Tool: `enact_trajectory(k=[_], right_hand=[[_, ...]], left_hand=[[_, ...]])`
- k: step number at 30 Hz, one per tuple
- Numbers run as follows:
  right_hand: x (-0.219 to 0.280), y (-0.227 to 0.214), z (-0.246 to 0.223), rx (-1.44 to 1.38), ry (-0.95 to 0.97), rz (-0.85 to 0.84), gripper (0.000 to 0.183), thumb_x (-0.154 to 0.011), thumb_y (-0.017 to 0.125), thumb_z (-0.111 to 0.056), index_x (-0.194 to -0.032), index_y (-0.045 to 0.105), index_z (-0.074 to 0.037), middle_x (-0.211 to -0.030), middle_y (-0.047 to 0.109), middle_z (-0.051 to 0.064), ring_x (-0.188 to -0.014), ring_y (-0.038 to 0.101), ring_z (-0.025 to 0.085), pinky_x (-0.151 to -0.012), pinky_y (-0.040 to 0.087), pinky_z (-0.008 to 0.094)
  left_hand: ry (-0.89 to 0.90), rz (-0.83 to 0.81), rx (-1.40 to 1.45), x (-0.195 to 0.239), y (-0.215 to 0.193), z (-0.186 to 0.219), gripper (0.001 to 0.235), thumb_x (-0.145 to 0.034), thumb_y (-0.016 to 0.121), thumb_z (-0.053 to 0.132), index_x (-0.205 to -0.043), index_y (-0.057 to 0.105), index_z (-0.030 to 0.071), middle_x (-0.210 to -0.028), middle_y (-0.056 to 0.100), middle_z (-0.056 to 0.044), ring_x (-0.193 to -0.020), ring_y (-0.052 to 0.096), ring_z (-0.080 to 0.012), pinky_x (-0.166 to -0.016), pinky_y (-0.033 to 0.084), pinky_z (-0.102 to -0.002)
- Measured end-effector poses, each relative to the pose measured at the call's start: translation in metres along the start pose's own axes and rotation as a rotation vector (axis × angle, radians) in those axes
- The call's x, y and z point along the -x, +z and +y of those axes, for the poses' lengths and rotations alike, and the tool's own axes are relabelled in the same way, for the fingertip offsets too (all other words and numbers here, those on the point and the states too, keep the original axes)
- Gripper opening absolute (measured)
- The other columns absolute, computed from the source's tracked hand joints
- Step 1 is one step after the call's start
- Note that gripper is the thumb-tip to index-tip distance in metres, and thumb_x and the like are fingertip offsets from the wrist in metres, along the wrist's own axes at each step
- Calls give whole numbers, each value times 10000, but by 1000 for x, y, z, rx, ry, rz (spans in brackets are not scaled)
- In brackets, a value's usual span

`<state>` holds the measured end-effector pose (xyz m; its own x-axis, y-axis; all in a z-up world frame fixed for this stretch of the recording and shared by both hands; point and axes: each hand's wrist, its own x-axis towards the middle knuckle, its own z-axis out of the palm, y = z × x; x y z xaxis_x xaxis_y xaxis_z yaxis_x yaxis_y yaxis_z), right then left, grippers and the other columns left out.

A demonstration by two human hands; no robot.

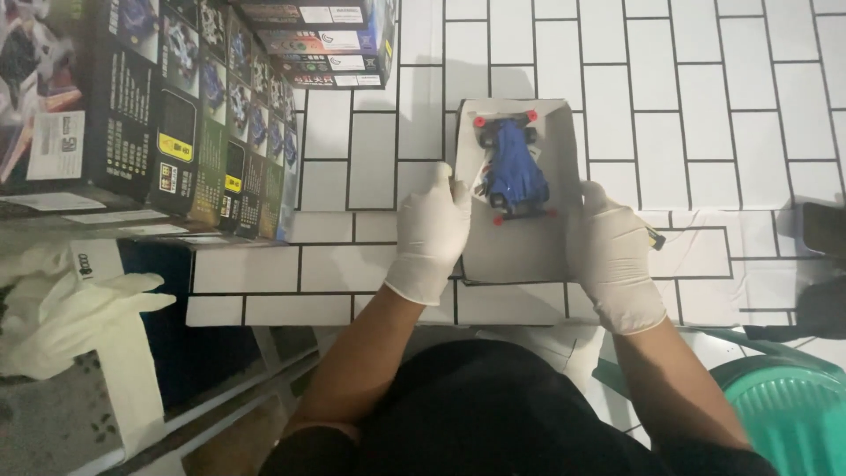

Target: Unboxing and inspecting a toy car model kit in preparation for assembly.

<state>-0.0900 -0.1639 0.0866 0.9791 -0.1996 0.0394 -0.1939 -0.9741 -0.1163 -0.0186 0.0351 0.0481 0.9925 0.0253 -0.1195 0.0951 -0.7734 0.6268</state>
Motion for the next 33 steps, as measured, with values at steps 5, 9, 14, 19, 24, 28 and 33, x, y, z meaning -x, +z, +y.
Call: enact_trajectory(k=[5,9,14,19,24,28,33], right_hand=[[-9,35,29,115,89,-97,204,-1021,519,-269,-998,659,-122,-698,744,86,-732,735,454,-571,605,509],[-11,34,27,-30,192,-119,213,-1069,459,-293,-1147,567,-126,-777,749,135,-768,742,464,-613,599,542],[-1,16,19,-87,-5,170,77,-966,650,-137,-1027,658,-91,-936,670,92,-912,697,475,-600,600,495],[-1,-11,22,-283,107,73,144,-994,586,-164,-1062,683,-83,-890,700,177,-844,662,474,-646,517,517],[6,-45,12,-436,62,73,183,-982,550,-130,-1083,679,-50,-953,727,108,-808,663,339,-742,496,454],[8,-64,-18,-640,72,1,179,-990,529,-109,-1069,661,-17,-867,680,98,-727,577,220,-652,461,363],[12,-47,-71,-852,-16,27,202,-916,662,2,-1114,704,-6,-959,723,292,-990,708,478,-782,571,546]], left_hand=[[54,-45,91,-1,3,5,182,-987,494,214,-995,578,53,-743,703,-235,-765,712,-497,-578,606,-511],[49,-73,80,-2,4,9,275,-971,561,321,-1055,578,60,-836,706,-243,-783,695,-515,-587,596,-543],[138,-54,19,-3,5,8,133,-976,520,172,-930,596,73,-671,665,-113,-623,651,-486,-514,594,-483],[170,44,-21,9,1,17,134,-969,514,188,-864,542,109,-628,620,-98,-581,640,-405,-498,530,-461],[257,183,60,21,-36,24,135,-919,537,148,-789,499,135,-654,524,-33,-577,528,-244,-537,469,-400],[256,100,230,28,-85,16,84,-959,530,127,-890,527,79,-750,637,-85,-650,607,-249,-587,488,-381],[22,171,502,40,-126,-3,195,-899,633,139,-1073,607,56,-1031,693,-197,-1063,698,-385,-898,551,-513]])
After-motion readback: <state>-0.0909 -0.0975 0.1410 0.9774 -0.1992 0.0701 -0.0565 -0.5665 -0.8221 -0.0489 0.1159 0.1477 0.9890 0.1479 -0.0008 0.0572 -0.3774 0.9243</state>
